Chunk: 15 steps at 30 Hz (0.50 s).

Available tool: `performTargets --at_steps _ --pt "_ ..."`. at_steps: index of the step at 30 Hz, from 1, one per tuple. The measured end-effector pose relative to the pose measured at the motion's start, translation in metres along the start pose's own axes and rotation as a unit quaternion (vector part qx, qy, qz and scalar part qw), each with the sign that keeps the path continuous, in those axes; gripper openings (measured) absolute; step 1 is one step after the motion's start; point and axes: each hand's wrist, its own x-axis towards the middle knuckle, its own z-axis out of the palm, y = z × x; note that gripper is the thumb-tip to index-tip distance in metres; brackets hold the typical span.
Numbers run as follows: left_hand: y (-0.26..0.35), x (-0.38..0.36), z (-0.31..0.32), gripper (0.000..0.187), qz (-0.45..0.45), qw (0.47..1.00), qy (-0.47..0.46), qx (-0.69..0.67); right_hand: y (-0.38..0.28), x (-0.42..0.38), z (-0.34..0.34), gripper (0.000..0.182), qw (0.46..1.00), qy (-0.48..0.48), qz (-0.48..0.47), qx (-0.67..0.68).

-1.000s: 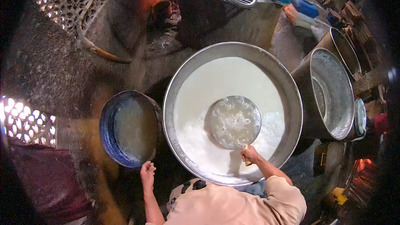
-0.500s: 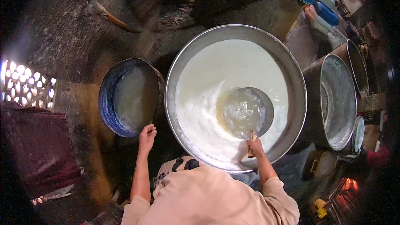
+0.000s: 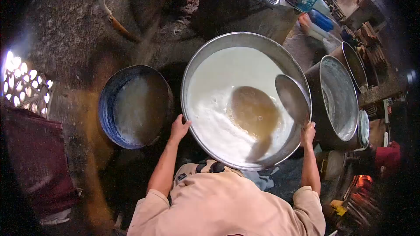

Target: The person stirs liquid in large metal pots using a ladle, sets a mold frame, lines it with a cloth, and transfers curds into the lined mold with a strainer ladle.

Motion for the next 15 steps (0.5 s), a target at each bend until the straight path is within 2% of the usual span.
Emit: performTargets --at_steps 1,3,5,7,9,12,15 --pt "0.0 0.001 0.0 0.057 0.005 1.0 -0.017 -0.007 -0.055 -0.01 -0.011 0.023 1.0 -0.015 -0.013 0.002" --pt "-0.003 0.001 0.008 0.051 0.021 0.999 0.02 0.032 -0.172 -0.049 -0.021 0.039 0.989 -0.11 -0.022 0.096" --pt "0.004 -0.002 0.003 0.042 0.027 1.0 -0.003 0.0 -0.22 -0.051 0.006 0.04 0.988 -0.115 -0.1 -0.03" --pt "0.001 0.002 0.004 0.042 0.012 1.0 -0.024 0.007 -0.275 -0.064 0.038 0.047 0.934 -0.094 -0.326 -0.111" --pt "0.0 0.004 0.003 0.041 0.015 0.999 -0.036 -0.004 -0.311 -0.069 0.085 0.05 0.961 -0.143 -0.209 -0.113" --pt "0.0 0.006 0.005 0.045 -0.029 0.997 -0.078 -0.005 -0.359 -0.085 0.132 0.049 0.943 -0.187 -0.219 -0.169" --pt "-0.002 0.005 0.003 0.046 -0.009 0.998 -0.054 0.009 -0.394 -0.102 0.148 0.048 0.927 -0.216 -0.221 -0.211"
